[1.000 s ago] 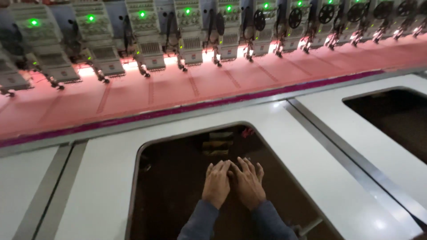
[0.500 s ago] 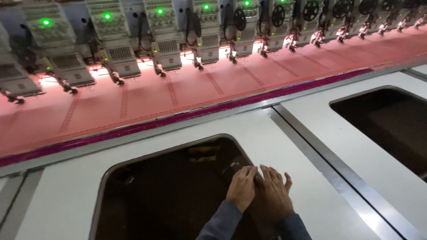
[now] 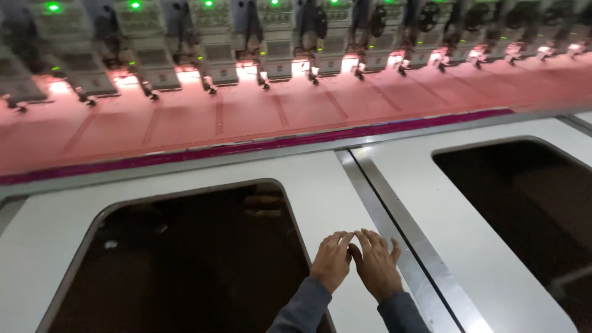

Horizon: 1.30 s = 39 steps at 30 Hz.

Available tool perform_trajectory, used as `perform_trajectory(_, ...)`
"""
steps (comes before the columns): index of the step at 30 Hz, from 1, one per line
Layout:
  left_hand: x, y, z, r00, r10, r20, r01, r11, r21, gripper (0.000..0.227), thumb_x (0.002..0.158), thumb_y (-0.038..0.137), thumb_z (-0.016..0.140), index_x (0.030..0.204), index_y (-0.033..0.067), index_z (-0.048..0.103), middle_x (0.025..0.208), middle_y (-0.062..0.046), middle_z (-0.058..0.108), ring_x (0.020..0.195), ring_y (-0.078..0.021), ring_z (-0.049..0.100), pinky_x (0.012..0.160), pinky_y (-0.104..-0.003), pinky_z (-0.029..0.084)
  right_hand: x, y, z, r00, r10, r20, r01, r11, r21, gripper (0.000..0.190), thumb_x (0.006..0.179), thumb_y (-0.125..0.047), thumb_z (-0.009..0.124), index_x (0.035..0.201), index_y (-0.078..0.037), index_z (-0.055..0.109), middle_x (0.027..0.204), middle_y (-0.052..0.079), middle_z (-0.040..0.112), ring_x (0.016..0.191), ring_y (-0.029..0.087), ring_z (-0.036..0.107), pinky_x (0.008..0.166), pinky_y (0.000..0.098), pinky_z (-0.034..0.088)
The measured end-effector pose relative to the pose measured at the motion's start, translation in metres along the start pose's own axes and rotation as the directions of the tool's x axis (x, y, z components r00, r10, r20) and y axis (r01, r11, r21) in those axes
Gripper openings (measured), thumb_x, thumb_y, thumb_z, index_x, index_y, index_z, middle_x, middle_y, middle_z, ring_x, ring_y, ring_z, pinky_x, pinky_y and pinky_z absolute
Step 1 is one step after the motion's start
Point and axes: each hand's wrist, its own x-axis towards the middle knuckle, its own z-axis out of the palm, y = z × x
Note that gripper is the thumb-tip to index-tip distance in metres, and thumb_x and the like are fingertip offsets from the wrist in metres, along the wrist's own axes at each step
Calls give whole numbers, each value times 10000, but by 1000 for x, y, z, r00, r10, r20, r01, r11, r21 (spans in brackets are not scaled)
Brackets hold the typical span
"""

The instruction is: Threading and checking needles on a multi-head industrial embroidery machine

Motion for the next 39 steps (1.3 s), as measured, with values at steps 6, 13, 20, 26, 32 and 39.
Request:
perform_trajectory(6, 14, -5, 2, 997, -44, -63, 49, 996, 76, 467, 884, -11, 622, 1350, 9, 607, 1306, -163, 631, 1205, -342, 584, 1060, -477, 428, 25, 3, 0, 997, -83, 3, 83, 996, 42, 392, 1004, -368, 520, 1375, -257, 584, 1462, 8, 587, 1402, 191, 489, 1212, 600, 144)
perform_trajectory(13, 40, -90, -40, 987, -103, -127, 119, 985, 126, 510, 850, -14, 665, 1355, 26, 615, 1290, -137, 645, 1184, -340, 596, 1066, -455, 427, 100, -59, 42, 988, -146, 54, 142, 987, 75, 432, 983, -376, 532, 1396, -257, 572, 1491, 0, 563, 1443, 202, 447, 1233, 593, 117)
perform_trajectory(20, 87, -242, -129, 990, -92, -110, 110, 980, 168, 535, 832, -44, 583, 1364, 1, 609, 1331, -172, 638, 1275, -336, 547, 1123, -442, 378, 220, -169, 133, 983, -182, 31, 179, 980, 80, 437, 992, -423, 517, 1402, -287, 575, 1477, -27, 568, 1424, 184, 460, 1221, 581, 136)
perform_trajectory(26, 130, -386, -225, 985, -85, -151, 125, 951, 281, 524, 878, -7, 541, 1398, 33, 591, 1405, -176, 582, 1329, -365, 498, 1137, -464, 357, 340, -281, 219, 964, -265, -36, 267, 961, 69, 539, 888, -432, 530, 1420, -346, 530, 1531, -54, 516, 1427, 151, 444, 1193, 538, 137)
perform_trajectory(32, 158, -495, -307, 959, -188, -211, 253, 905, 343, 703, 774, 55, 726, 1450, 16, 539, 1501, -207, 509, 1416, -366, 415, 1166, -479, 295, 435, -394, 264, 933, -361, -11, 359, 925, 125, 446, 980, -456, 508, 1378, -269, 573, 1523, 3, 520, 1446, 180, 420, 1195, 563, 137)
perform_trajectory(39, 219, -644, -354, 948, -217, -232, 295, 873, 389, 483, 937, 69, 551, 1417, 19, 570, 1433, -169, 571, 1351, -341, 471, 1118, -459, 341, 569, -468, 359, 898, -431, -85, 440, 882, 170, 450, 990, -448, 514, 1374, -225, 587, 1502, 40, 545, 1411, 263, 465, 1192, 549, 140)
